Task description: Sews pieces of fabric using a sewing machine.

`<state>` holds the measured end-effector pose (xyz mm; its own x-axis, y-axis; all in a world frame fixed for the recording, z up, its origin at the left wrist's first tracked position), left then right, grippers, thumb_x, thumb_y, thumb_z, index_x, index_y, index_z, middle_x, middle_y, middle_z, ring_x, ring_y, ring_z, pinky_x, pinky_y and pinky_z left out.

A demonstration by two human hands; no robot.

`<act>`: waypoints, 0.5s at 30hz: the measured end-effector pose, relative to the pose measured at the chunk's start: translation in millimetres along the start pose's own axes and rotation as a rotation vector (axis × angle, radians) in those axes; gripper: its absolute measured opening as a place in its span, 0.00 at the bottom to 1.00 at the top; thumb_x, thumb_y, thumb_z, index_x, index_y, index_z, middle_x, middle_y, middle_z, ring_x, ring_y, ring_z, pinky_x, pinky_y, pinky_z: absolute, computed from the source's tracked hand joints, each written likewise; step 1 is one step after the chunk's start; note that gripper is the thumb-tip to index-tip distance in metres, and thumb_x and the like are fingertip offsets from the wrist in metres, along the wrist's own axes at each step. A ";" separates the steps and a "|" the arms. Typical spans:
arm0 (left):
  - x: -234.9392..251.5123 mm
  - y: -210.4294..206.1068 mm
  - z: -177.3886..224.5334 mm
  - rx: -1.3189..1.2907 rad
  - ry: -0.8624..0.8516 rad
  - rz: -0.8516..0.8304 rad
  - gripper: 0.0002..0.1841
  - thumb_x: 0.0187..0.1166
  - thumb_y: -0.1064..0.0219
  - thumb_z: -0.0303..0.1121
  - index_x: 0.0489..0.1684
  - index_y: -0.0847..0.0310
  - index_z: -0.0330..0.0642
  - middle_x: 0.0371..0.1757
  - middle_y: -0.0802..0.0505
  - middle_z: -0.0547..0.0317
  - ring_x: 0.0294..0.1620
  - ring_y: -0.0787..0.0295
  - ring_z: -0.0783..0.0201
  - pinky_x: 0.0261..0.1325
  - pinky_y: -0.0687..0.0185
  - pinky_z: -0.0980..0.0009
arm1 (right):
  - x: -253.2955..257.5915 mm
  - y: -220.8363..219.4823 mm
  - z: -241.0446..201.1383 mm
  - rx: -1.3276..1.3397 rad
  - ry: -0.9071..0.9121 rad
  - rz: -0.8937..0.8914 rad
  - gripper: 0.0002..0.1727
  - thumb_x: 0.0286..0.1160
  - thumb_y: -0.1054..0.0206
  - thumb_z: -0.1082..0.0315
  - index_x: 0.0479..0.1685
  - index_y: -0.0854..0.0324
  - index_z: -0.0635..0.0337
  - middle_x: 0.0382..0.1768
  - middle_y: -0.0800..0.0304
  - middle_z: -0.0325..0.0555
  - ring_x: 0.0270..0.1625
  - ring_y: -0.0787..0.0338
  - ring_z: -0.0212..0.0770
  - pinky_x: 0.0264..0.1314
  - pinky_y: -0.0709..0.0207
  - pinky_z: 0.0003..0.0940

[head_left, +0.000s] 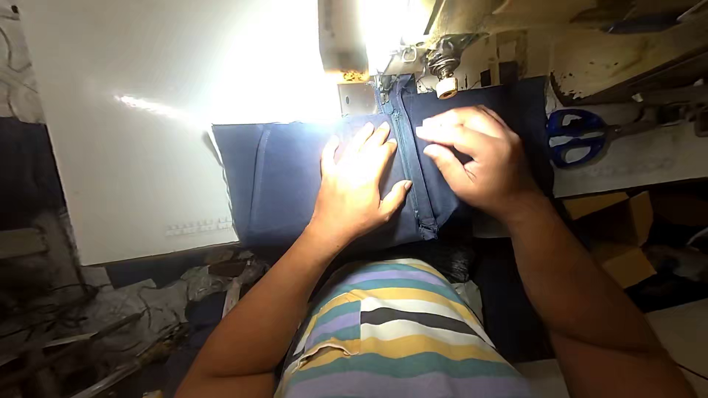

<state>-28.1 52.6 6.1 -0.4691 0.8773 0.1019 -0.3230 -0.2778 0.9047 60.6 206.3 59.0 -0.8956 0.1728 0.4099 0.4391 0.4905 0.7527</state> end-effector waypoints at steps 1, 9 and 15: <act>1.1 -0.6 -0.1 0.012 0.000 0.004 0.34 0.82 0.47 0.62 0.82 0.25 0.53 0.91 0.30 0.67 0.94 0.45 0.61 0.92 0.62 0.36 | 2.1 -6.8 9.9 -0.020 0.038 -0.031 0.15 0.85 0.38 0.64 0.59 0.08 0.57 0.62 0.08 0.51 0.71 0.13 0.47 0.79 0.24 0.42; 2.3 -2.1 -2.2 0.001 0.013 0.027 0.32 0.79 0.46 0.59 0.76 0.21 0.51 0.89 0.26 0.66 0.93 0.41 0.60 0.90 0.59 0.35 | 6.2 -44.3 24.6 -0.094 0.194 -0.206 0.26 0.88 0.45 0.49 0.71 0.15 0.54 0.76 0.15 0.47 0.82 0.22 0.50 0.88 0.37 0.53; 13.5 1.9 -12.0 -0.027 0.021 0.022 0.33 0.78 0.44 0.57 0.77 0.24 0.46 0.89 0.27 0.61 0.94 0.43 0.60 0.92 0.63 0.35 | 5.8 -47.4 23.3 -0.143 0.173 -0.278 0.26 0.89 0.49 0.48 0.73 0.16 0.49 0.83 0.23 0.42 0.85 0.26 0.48 0.87 0.40 0.56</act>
<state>-45.0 59.3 4.3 -0.4936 0.8624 0.1124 -0.3346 -0.3076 0.8907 32.9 204.0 13.8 -0.9623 -0.1032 0.2515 0.1972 0.3719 0.9071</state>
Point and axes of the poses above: each hand's wrist, its own x-axis towards the middle knuckle, its own y-axis out of the back of the hand, z = x × y, the point moved 6 cm from there along x, towards the middle knuckle
